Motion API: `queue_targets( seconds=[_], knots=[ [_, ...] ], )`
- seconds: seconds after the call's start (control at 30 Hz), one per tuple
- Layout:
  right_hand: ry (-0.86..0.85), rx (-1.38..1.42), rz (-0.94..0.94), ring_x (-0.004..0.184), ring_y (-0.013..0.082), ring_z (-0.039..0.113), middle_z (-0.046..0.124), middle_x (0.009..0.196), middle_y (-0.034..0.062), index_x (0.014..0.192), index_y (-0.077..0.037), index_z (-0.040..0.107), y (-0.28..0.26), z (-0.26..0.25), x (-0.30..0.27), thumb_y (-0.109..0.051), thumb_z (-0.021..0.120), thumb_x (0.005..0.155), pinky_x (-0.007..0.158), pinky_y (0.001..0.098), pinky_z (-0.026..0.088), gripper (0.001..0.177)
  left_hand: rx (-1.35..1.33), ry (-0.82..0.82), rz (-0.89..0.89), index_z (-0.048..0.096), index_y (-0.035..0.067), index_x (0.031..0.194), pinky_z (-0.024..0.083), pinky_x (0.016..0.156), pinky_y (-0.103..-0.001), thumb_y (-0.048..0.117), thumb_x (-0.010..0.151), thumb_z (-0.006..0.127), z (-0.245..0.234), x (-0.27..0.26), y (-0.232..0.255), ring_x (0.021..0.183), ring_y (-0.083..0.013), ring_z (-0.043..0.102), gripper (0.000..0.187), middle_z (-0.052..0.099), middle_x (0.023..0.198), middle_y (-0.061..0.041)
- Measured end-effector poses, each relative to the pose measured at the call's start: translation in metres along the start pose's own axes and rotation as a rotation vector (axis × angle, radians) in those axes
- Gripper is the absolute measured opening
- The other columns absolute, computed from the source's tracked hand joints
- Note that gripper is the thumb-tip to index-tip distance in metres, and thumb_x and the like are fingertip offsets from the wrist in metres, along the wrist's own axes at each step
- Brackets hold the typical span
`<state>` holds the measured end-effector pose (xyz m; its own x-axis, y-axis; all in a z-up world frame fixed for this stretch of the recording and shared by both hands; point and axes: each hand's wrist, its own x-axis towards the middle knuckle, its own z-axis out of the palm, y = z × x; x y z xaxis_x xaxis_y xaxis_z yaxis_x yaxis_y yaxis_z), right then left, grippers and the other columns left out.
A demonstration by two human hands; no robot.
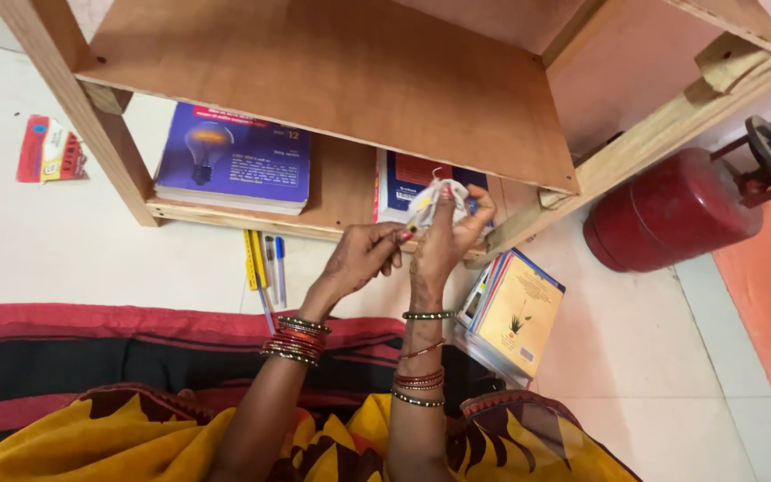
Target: The person sits on the floor and wipes a small artificial flower arrangement with a white cloth, then wipes the wooden shelf surface. The person then wipes a yellow plastic ruler and a blue pen with the cloth before returning them to the shelf.
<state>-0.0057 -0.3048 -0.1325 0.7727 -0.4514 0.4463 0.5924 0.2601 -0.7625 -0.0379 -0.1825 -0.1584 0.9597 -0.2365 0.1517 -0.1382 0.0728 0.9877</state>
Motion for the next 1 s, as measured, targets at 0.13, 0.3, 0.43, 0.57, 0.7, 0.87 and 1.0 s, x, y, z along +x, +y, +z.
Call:
queue_targets(
  seconds=[0.13, 0.3, 0.43, 0.57, 0.7, 0.87, 1.0],
  knots=[
    [0.154, -0.037, -0.017, 0.079, 0.0124, 0.058, 0.058, 0.097, 0.0061, 0.117, -0.009, 0.045, -0.003, 0.009, -0.001, -0.011, 0.065, 0.103, 0.062, 0.0232, 0.048, 0.024, -0.14, -0.122, -0.052, 0.074, -0.001, 0.113, 0.049, 0.049, -0.023, 0.018, 0.104, 0.058, -0.001, -0.008, 0.018, 0.056, -0.0063, 0.06, 0.027, 0.067, 0.068, -0.001],
    [0.265, 0.013, -0.137, 0.09, 0.0122, 0.061, 0.056, 0.106, 0.0053, 0.117, -0.01, 0.044, -0.015, 0.017, -0.007, -0.012, 0.065, 0.101, 0.071, 0.0247, 0.055, 0.026, 0.246, -0.306, -0.199, 0.065, -0.008, 0.111, 0.058, 0.056, -0.026, 0.015, 0.108, 0.049, -0.023, -0.023, 0.047, 0.059, -0.0117, 0.068, 0.029, 0.068, 0.067, -0.007],
    [0.248, -0.026, -0.176, 0.1, 0.0155, 0.061, 0.056, 0.115, 0.0096, 0.123, -0.007, 0.044, -0.024, 0.027, -0.01, -0.006, 0.066, 0.102, 0.081, 0.0281, 0.055, 0.03, 0.141, -0.235, -0.077, 0.063, -0.002, 0.128, 0.063, 0.061, -0.028, 0.001, 0.099, 0.043, -0.038, -0.031, 0.066, 0.064, -0.0127, 0.07, 0.035, 0.069, 0.077, -0.007],
    [0.086, 0.038, -0.099, 0.107, 0.0169, 0.063, 0.059, 0.121, 0.0126, 0.135, -0.006, 0.042, -0.025, 0.045, -0.019, -0.002, 0.064, 0.1, 0.092, 0.0287, 0.054, 0.041, 0.06, -0.08, -0.033, 0.059, -0.001, 0.134, 0.062, 0.064, -0.028, -0.002, 0.099, 0.043, -0.043, -0.04, 0.071, 0.069, -0.0125, 0.07, 0.039, 0.07, 0.085, -0.007],
    [-0.032, -0.015, -0.085, 0.113, 0.015, 0.059, 0.057, 0.125, 0.009, 0.141, -0.003, 0.043, -0.028, 0.057, -0.025, 0.003, 0.065, 0.1, 0.098, 0.0275, 0.051, 0.047, 0.118, 0.067, 0.012, 0.06, 0.0, 0.137, 0.064, 0.064, -0.028, -0.001, 0.101, 0.048, -0.051, -0.043, 0.075, 0.07, -0.0127, 0.072, 0.038, 0.07, 0.084, -0.008],
    [-0.086, 0.187, 0.061, 0.109, 0.0165, 0.062, 0.061, 0.121, 0.0088, 0.136, 0.001, 0.049, -0.033, 0.053, -0.015, 0.005, 0.066, 0.097, 0.096, 0.0292, 0.053, 0.043, 0.053, -0.022, 0.017, 0.059, 0.0, 0.138, 0.064, 0.065, -0.028, -0.002, 0.1, 0.045, -0.054, -0.041, 0.066, 0.072, -0.0138, 0.073, 0.041, 0.072, 0.088, -0.009],
    [-0.191, 0.516, 0.281, 0.1, 0.0201, 0.066, 0.065, 0.114, 0.0128, 0.134, 0.0, 0.054, -0.034, 0.033, -0.003, -0.004, 0.066, 0.098, 0.087, 0.032, 0.056, 0.039, -0.274, -0.245, -0.058, 0.063, -0.004, 0.13, 0.061, 0.056, -0.031, 0.004, 0.104, 0.045, -0.065, -0.039, 0.055, 0.064, -0.0189, 0.073, 0.032, 0.074, 0.084, -0.013]
  ],
)
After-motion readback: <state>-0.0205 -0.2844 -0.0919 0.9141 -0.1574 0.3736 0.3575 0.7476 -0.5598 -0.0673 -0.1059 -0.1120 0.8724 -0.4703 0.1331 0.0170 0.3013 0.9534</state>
